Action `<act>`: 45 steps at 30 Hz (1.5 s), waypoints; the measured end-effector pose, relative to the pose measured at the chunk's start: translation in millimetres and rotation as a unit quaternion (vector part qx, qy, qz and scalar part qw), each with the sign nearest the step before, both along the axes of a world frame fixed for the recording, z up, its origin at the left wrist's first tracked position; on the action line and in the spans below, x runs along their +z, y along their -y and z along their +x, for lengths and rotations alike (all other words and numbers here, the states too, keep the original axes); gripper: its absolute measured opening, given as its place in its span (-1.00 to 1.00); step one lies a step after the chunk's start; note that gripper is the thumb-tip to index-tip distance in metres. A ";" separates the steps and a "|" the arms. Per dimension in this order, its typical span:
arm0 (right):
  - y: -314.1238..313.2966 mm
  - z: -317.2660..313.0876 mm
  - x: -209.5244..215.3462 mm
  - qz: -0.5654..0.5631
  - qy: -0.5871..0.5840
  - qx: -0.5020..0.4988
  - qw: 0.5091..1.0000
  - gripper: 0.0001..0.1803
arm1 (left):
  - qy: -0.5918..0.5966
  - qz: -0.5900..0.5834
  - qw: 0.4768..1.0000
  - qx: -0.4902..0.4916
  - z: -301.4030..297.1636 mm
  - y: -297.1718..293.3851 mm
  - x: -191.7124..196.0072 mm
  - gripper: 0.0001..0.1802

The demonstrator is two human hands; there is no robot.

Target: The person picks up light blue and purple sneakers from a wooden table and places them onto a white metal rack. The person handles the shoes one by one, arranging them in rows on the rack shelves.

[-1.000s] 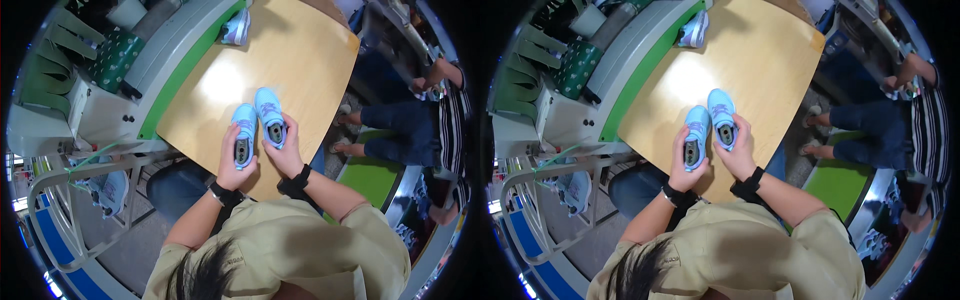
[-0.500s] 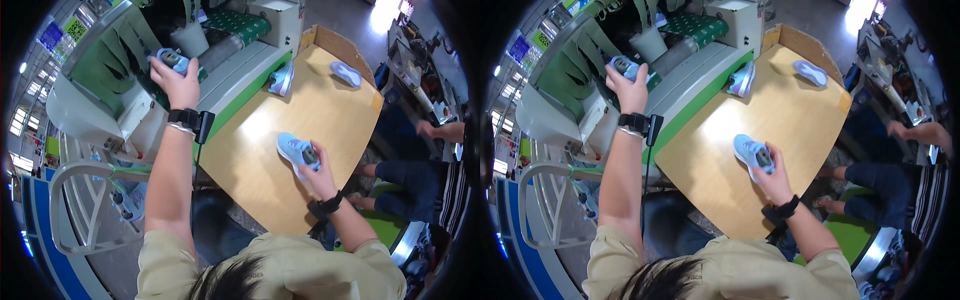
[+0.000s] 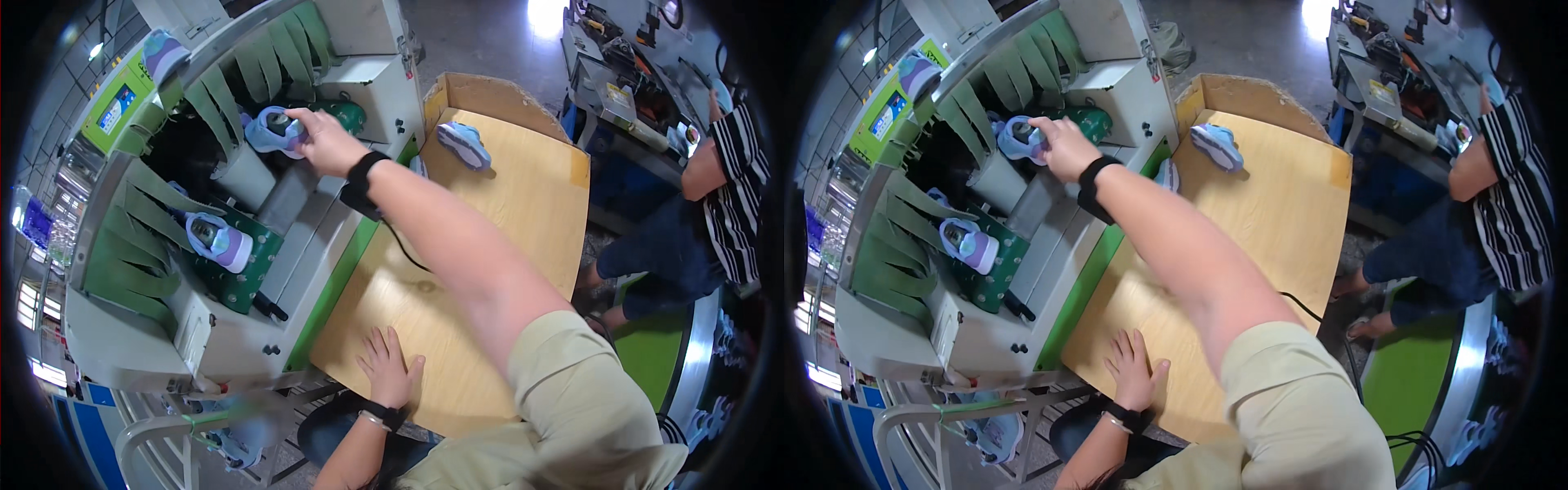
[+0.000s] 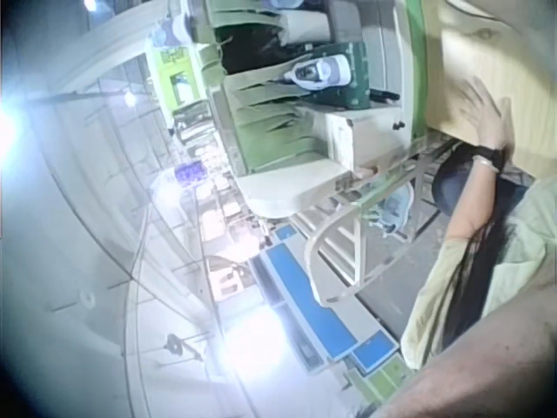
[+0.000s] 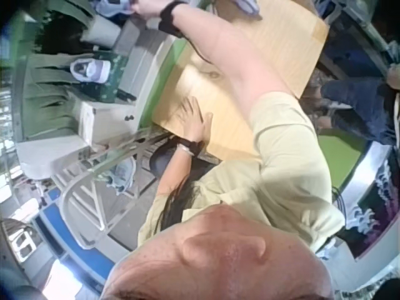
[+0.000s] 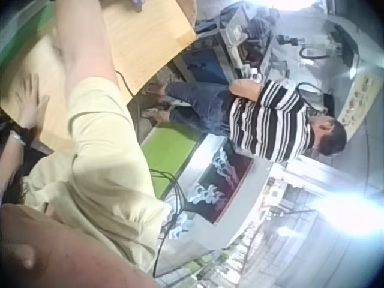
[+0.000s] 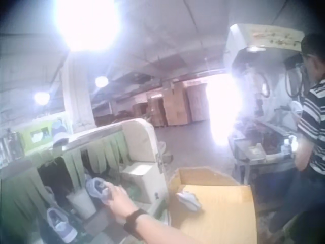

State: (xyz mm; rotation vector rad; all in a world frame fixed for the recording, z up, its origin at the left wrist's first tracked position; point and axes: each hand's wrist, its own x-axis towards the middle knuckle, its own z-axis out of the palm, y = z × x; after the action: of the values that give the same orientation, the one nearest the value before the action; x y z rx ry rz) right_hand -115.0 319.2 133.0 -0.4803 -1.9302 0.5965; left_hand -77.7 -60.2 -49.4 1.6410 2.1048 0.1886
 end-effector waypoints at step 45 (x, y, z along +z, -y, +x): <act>54.4 274.9 -160.1 -0.261 0.116 -0.155 0.946 -0.08 | -0.010 -0.091 0.996 0.012 -5.5 -1.0 1.8 0.19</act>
State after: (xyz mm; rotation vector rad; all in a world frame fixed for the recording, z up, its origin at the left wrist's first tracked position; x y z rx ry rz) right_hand 159.9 264.9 -27.1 -1.2139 -1.8449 0.8749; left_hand -83.3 -59.2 -47.6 1.5178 2.0902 -0.0132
